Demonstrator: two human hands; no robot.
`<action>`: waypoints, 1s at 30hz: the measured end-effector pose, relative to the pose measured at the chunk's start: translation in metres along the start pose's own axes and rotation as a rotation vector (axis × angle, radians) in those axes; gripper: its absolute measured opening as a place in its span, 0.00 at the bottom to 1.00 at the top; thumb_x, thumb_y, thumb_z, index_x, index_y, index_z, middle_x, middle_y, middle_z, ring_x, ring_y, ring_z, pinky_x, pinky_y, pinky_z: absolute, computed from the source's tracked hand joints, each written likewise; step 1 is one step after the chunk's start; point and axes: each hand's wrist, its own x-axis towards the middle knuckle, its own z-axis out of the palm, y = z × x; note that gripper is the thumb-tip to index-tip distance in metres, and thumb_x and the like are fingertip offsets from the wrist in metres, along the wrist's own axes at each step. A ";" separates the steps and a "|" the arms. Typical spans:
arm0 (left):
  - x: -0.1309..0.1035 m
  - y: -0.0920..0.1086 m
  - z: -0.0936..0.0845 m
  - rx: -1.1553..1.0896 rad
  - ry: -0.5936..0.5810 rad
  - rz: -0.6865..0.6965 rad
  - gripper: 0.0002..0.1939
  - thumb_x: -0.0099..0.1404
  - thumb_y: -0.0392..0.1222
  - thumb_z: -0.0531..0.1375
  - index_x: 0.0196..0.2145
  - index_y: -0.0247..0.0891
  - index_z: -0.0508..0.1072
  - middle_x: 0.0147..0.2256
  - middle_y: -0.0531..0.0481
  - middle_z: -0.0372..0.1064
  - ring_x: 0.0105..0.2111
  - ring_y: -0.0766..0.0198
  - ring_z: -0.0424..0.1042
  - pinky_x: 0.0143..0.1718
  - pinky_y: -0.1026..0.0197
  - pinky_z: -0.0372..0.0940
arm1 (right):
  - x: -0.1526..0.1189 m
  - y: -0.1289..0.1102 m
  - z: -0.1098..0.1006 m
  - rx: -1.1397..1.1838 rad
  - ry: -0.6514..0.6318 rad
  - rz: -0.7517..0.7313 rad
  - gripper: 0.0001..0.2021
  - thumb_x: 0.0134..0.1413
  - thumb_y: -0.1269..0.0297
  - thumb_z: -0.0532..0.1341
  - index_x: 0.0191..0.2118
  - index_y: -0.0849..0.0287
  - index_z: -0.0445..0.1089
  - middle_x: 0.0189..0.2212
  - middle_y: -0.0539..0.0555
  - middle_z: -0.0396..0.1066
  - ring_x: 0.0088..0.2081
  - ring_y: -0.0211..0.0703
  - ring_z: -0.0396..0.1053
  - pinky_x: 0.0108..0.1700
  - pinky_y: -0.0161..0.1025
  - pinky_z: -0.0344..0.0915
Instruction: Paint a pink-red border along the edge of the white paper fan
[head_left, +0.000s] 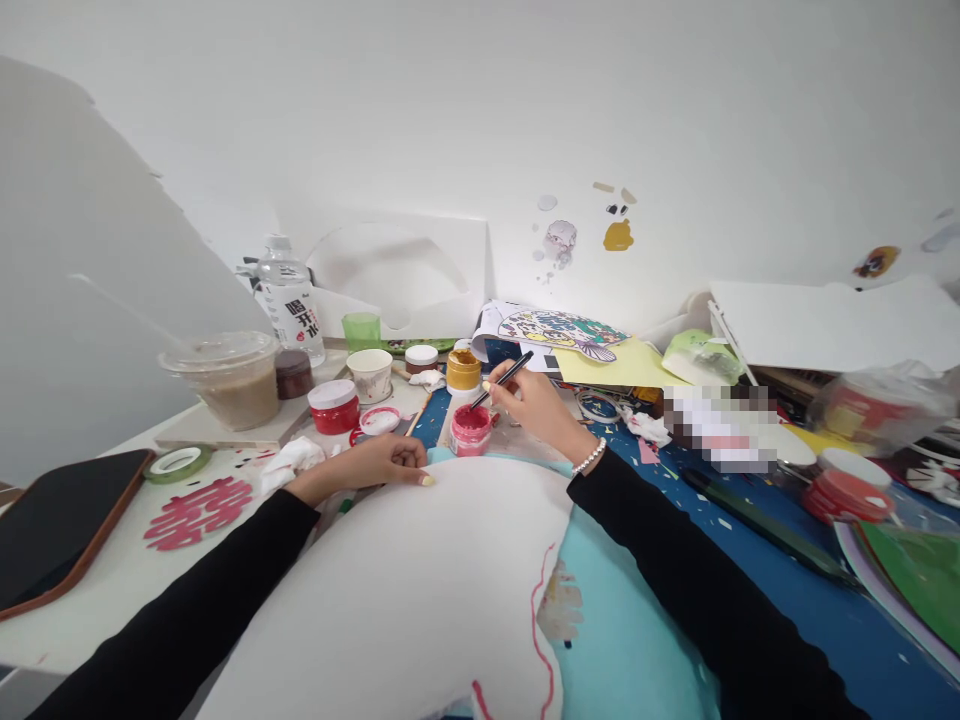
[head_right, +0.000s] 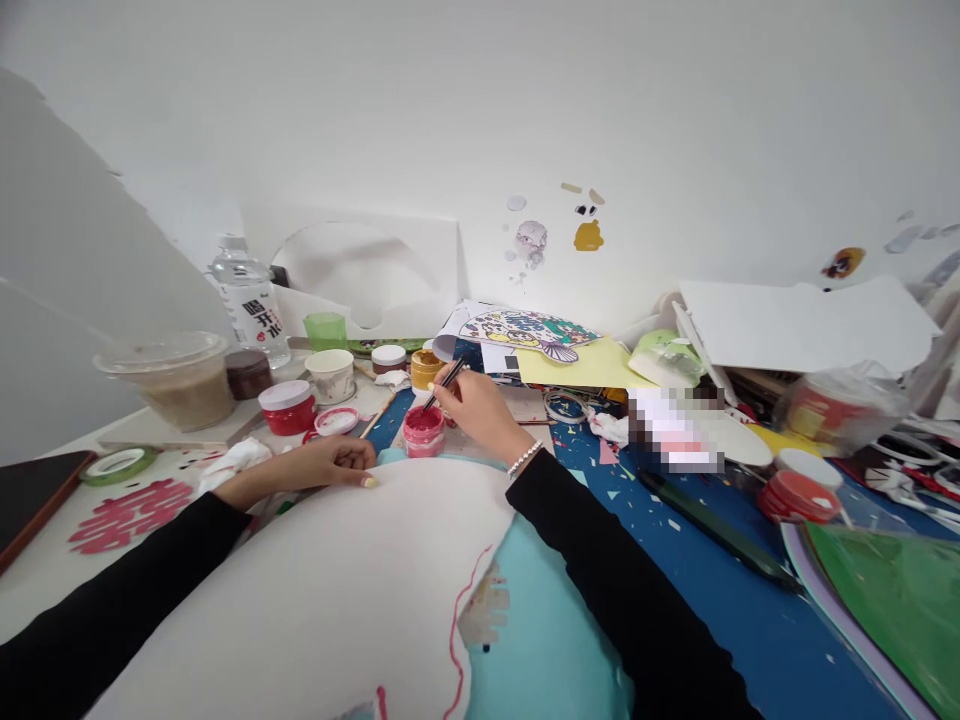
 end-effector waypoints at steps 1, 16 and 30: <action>0.000 0.000 0.000 -0.002 -0.002 -0.004 0.19 0.50 0.57 0.58 0.26 0.37 0.64 0.21 0.57 0.56 0.22 0.69 0.55 0.20 0.69 0.49 | 0.001 -0.001 -0.005 0.016 0.014 -0.001 0.07 0.52 0.66 0.52 0.32 0.60 0.65 0.23 0.50 0.68 0.25 0.37 0.64 0.30 0.34 0.59; 0.001 0.009 -0.001 0.009 -0.043 -0.039 0.20 0.52 0.58 0.57 0.26 0.35 0.64 0.22 0.57 0.54 0.23 0.70 0.53 0.21 0.69 0.47 | -0.132 0.030 -0.043 0.633 0.004 0.301 0.10 0.55 0.59 0.50 0.35 0.59 0.64 0.26 0.52 0.66 0.30 0.39 0.66 0.35 0.41 0.63; 0.006 0.007 -0.001 -0.025 -0.060 -0.087 0.20 0.50 0.57 0.58 0.27 0.36 0.63 0.20 0.58 0.52 0.22 0.70 0.51 0.21 0.69 0.45 | -0.135 0.026 -0.031 0.623 -0.118 0.336 0.08 0.50 0.61 0.57 0.36 0.58 0.64 0.28 0.50 0.67 0.29 0.36 0.66 0.34 0.38 0.63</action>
